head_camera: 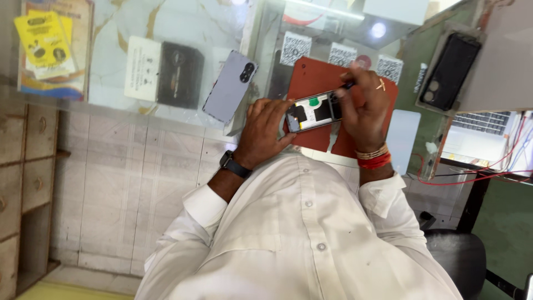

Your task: The person repairs a smartphone at a workbench. They work on the opened phone on a mat, use a screwdriver on its internal components, carry it to a second bench, continue prying and unscrewing the internals, then hold and press the phone assembly together by hand.

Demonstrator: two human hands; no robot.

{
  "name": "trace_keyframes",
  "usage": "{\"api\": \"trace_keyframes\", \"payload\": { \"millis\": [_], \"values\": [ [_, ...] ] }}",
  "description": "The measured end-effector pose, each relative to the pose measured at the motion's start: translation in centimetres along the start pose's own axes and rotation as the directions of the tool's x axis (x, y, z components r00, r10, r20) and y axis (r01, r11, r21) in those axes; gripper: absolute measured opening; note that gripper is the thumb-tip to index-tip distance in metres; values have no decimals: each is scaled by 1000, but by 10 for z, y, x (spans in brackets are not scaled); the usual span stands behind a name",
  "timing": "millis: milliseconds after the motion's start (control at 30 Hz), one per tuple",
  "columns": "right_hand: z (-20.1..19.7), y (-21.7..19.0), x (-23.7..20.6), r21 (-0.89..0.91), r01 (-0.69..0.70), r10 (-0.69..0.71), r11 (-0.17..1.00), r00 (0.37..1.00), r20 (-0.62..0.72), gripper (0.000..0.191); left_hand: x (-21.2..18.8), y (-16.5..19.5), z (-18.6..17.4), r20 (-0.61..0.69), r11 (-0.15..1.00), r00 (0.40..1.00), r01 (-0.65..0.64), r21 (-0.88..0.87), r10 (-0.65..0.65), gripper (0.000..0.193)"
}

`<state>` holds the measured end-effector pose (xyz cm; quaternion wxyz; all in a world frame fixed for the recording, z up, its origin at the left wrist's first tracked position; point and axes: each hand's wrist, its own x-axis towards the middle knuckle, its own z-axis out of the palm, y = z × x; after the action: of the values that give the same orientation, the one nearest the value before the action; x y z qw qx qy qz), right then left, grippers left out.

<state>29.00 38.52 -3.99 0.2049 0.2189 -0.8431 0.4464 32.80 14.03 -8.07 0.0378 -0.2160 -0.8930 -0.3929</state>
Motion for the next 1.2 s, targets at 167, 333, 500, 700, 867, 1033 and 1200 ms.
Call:
{"api": "trace_keyframes", "payload": {
  "millis": [167,333,500,700,867,1033,1200],
  "values": [
    [-1,0,-1,63,-93,98,994,993,-69,53,6,-7,1,-83,993,990,-114,20,115,77],
    [0,5,2,-27,-3,2,1000,999,-41,53,6,-13,1,-32,994,994,-100,41,101,77],
    [2,7,2,148,-111,112,983,994,4,57,6,-16,3,-27,994,994,-102,42,104,77],
    [8,8,1,99,-51,52,994,999,-8,51,6,-16,1,-42,993,992,-118,32,119,76],
    [11,10,-1,-54,-10,8,998,999,-31,55,6,-16,-1,-33,993,993,-111,48,112,78],
    [10,10,-5,197,-113,111,974,994,17,53,4,-17,-1,-50,991,991,-124,43,126,78],
    [9,11,-5,-97,-17,12,995,998,-57,55,5,-19,1,-36,991,991,-128,42,130,78]
  ]
}}
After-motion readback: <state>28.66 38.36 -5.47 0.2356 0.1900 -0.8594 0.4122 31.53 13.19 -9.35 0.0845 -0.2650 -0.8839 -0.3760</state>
